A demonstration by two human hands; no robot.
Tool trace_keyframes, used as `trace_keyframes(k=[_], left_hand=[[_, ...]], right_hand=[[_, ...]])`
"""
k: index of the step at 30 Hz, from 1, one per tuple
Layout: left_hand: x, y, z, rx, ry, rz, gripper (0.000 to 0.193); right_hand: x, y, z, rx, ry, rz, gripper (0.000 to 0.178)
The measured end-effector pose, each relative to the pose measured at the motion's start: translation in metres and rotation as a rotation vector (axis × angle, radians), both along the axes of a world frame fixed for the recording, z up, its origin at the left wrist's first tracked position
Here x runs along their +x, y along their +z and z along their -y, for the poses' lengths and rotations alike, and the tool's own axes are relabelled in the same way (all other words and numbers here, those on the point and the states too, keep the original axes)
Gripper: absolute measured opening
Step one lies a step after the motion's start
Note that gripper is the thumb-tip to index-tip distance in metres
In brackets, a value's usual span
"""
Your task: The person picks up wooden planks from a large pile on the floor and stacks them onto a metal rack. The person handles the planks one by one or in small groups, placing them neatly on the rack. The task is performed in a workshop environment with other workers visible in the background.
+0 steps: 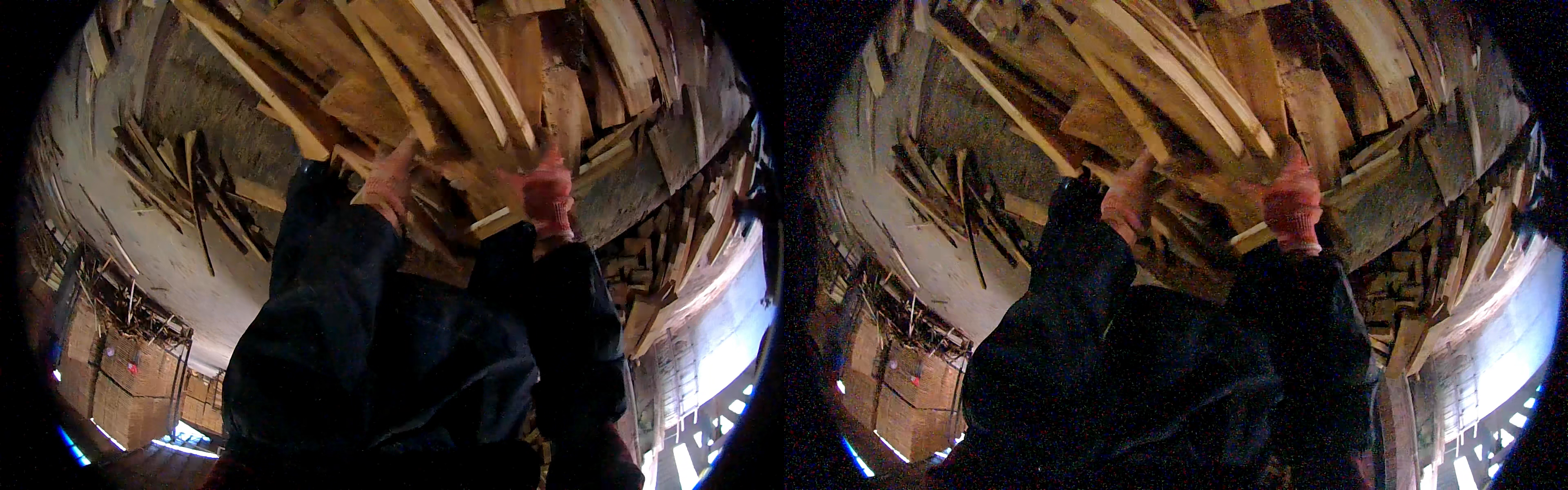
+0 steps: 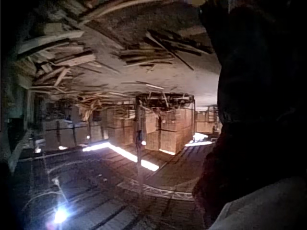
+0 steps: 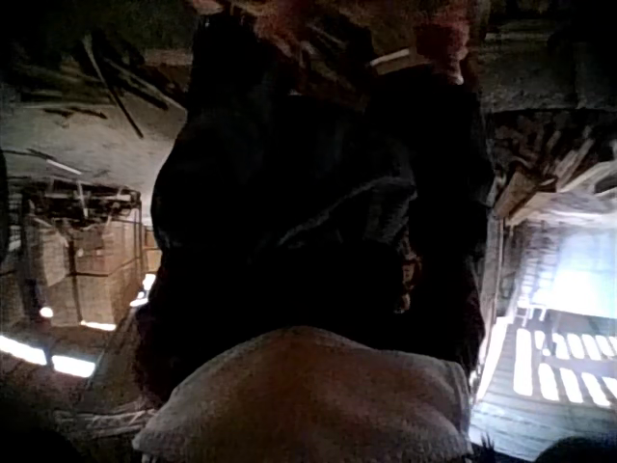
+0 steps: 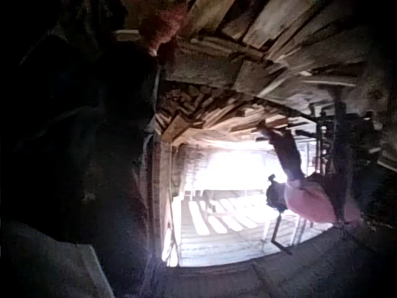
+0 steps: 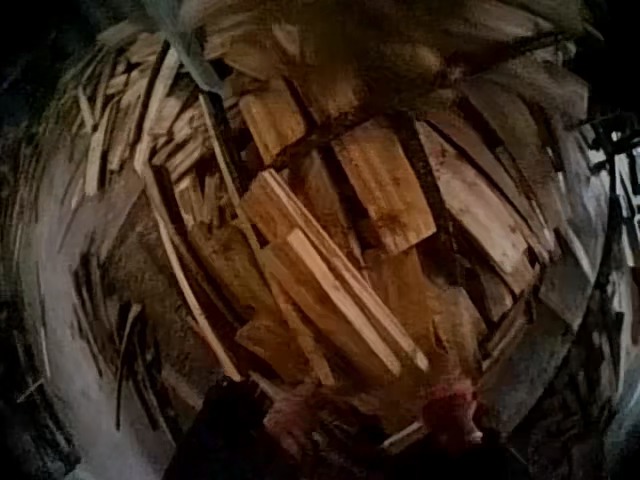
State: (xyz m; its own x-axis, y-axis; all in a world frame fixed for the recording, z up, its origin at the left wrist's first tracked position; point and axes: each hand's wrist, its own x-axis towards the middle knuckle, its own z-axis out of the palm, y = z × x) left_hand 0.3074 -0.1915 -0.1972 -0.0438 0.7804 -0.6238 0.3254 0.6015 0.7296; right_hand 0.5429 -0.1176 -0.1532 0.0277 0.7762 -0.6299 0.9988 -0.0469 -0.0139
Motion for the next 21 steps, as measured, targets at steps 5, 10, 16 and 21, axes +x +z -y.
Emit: trace_keyframes(k=[5, 10, 16, 21], left_hand=[[0.009, 0.039, -0.005, -0.121, 0.155, 0.022, 0.042], [0.018, -0.012, 0.003, -0.356, 0.951, 0.808, 0.055], [0.016, 0.014, 0.010, -0.275, 0.583, 0.412, 0.037], [0.036, 0.112, -0.001, -0.229, 0.593, -0.134, 0.030]], right_hand=[[-0.020, 0.014, -0.007, -0.230, -0.154, -0.202, 0.109], [-0.003, -0.009, -0.023, -0.305, -0.013, -0.215, 0.097], [-0.010, 0.022, -0.032, -0.564, -0.106, -0.522, 0.102], [0.010, 0.098, -0.017, -1.093, -1.083, -1.103, 0.099]])
